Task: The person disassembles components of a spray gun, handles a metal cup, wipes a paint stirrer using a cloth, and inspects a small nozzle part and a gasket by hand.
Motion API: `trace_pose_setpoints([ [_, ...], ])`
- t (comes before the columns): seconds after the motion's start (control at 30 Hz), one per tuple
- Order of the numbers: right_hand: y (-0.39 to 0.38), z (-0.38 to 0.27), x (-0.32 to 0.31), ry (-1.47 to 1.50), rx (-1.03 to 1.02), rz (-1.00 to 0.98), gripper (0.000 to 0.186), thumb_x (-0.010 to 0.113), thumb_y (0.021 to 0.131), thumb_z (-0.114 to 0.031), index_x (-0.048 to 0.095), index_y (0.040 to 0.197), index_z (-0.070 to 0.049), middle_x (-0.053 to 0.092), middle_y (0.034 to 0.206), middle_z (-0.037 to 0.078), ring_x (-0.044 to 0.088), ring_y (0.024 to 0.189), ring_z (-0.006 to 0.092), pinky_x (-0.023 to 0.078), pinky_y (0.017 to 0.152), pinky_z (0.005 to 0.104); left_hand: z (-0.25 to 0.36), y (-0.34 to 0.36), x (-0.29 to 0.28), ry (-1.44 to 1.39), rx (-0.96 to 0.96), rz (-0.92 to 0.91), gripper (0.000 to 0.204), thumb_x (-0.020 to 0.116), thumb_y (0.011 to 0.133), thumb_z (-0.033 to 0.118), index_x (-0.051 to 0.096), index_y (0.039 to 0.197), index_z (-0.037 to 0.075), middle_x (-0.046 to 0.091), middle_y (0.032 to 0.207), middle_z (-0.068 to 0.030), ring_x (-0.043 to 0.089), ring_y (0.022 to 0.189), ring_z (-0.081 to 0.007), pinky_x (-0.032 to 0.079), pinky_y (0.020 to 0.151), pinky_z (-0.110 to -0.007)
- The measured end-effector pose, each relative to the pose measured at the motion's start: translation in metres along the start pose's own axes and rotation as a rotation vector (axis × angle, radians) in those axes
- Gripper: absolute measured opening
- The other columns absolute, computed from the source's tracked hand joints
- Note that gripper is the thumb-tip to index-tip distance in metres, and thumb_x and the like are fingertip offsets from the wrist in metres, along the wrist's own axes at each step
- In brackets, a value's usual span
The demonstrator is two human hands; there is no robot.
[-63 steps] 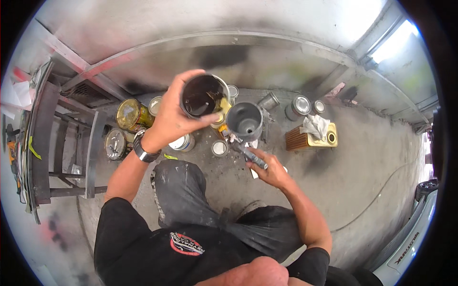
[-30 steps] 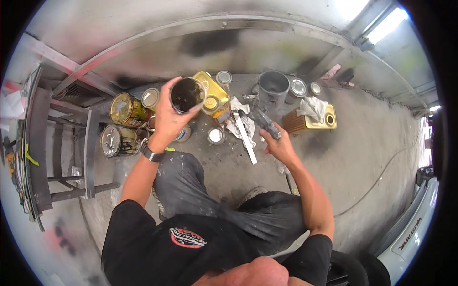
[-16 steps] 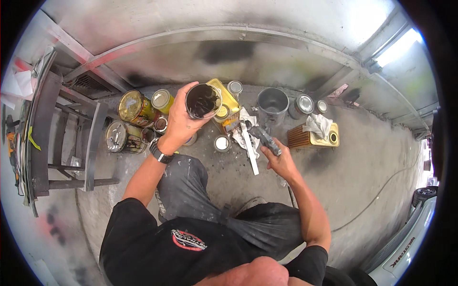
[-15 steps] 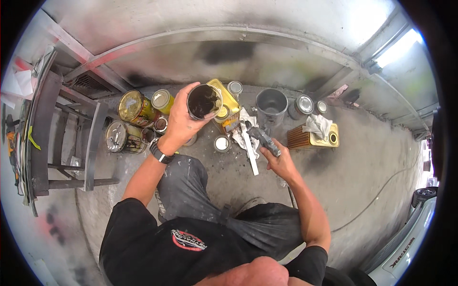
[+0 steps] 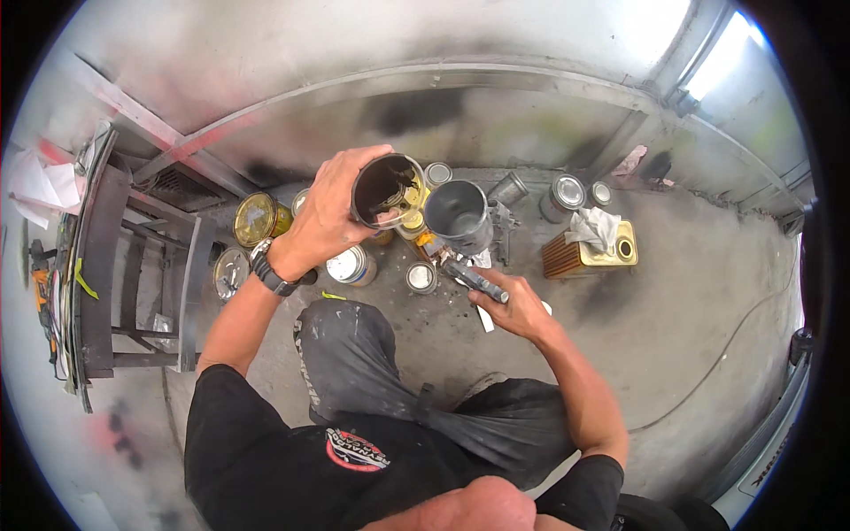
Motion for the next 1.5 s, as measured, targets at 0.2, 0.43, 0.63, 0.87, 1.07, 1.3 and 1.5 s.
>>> trace_pose_setpoints([
  [0.2, -0.002, 0.000, 0.002, -0.017, -0.080, 0.004, 0.049, 0.068, 0.090, -0.034, 0.062, 0.128, -0.004, 0.065, 0.121, 0.022, 0.063, 0.111, 0.0395, 0.049, 0.094, 0.0437, 0.008, 0.008, 0.002, -0.116, -0.160, -0.068, 0.080, 0.086, 0.069, 0.009, 0.044, 0.138, 0.007, 0.059, 0.128, -0.0099, 0.058, 0.117, -0.0265, 0.044, 0.101, -0.040],
  [0.43, -0.007, 0.015, -0.001, -0.005, 0.001, 0.025, 0.051, 0.070, 0.089, -0.035, 0.062, 0.128, -0.005, 0.067, 0.115, 0.024, 0.065, 0.106, 0.0403, 0.050, 0.091, 0.0430, -0.017, -0.005, 0.023, -0.816, -0.434, 0.161, 0.073, 0.081, 0.077, 0.001, 0.042, 0.138, 0.002, 0.059, 0.129, -0.0068, 0.056, 0.119, -0.0145, 0.046, 0.102, -0.031],
  [0.63, -0.017, 0.089, 0.000, 0.237, 0.261, 0.006, 0.046, 0.071, 0.091, -0.030, 0.062, 0.124, 0.000, 0.065, 0.078, 0.009, 0.061, 0.065, 0.0144, 0.050, 0.064, 0.0326, -0.023, -0.030, 0.042, -0.743, -0.436, 0.249, 0.073, 0.082, 0.074, -0.002, 0.043, 0.137, 0.001, 0.059, 0.128, -0.0077, 0.056, 0.118, -0.0146, 0.045, 0.103, -0.031],
  [0.87, -0.049, 0.241, 0.071, 0.407, 0.510, 0.159, 0.037, 0.068, 0.093, -0.034, 0.063, 0.099, 0.003, 0.063, 0.076, 0.006, 0.065, 0.060, 0.0144, 0.055, 0.053, 0.0299, -0.020, -0.051, 0.047, -0.706, -0.491, 0.200, 0.073, 0.082, 0.074, -0.002, 0.044, 0.136, 0.002, 0.058, 0.128, -0.0066, 0.056, 0.118, -0.0143, 0.044, 0.103, -0.030],
  [1.07, -0.093, 0.265, 0.066, 0.145, 0.429, 0.566, 0.040, 0.073, 0.089, -0.031, 0.064, 0.105, 0.004, 0.064, 0.080, 0.009, 0.064, 0.065, 0.0205, 0.053, 0.058, 0.0339, -0.031, -0.069, 0.048, -0.624, -0.528, 0.162, 0.076, 0.084, 0.071, 0.000, 0.045, 0.136, 0.004, 0.059, 0.127, -0.0063, 0.057, 0.117, -0.0143, 0.045, 0.101, -0.030],
  [1.3, -0.046, 0.214, 0.108, -0.493, 0.049, 0.415, 0.033, 0.069, 0.089, -0.030, 0.057, 0.100, -0.001, 0.059, 0.093, 0.019, 0.065, 0.066, 0.0384, 0.051, 0.057, 0.0487, -0.028, -0.061, 0.056, -0.552, -0.480, 0.116, 0.077, 0.084, 0.071, 0.000, 0.044, 0.137, 0.003, 0.059, 0.127, -0.0067, 0.056, 0.118, -0.0149, 0.045, 0.102, -0.031],
  [1.5, 0.004, 0.243, 0.164, -0.679, 0.353, 0.113, 0.029, 0.067, 0.086, -0.023, 0.056, 0.098, 0.000, 0.064, 0.097, 0.019, 0.069, 0.076, 0.0383, 0.057, 0.064, 0.0484, -0.023, -0.069, 0.066, -0.725, -0.480, 0.105, 0.084, 0.085, 0.071, 0.001, 0.040, 0.142, 0.002, 0.056, 0.132, -0.0081, 0.054, 0.122, -0.0156, 0.043, 0.105, -0.031],
])
Point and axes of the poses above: each hand's wrist, its own y-axis towards the middle knuckle, its own x-axis out of the palm, z = x × y, the point moved 5 cm from there along y, towards the middle knuckle
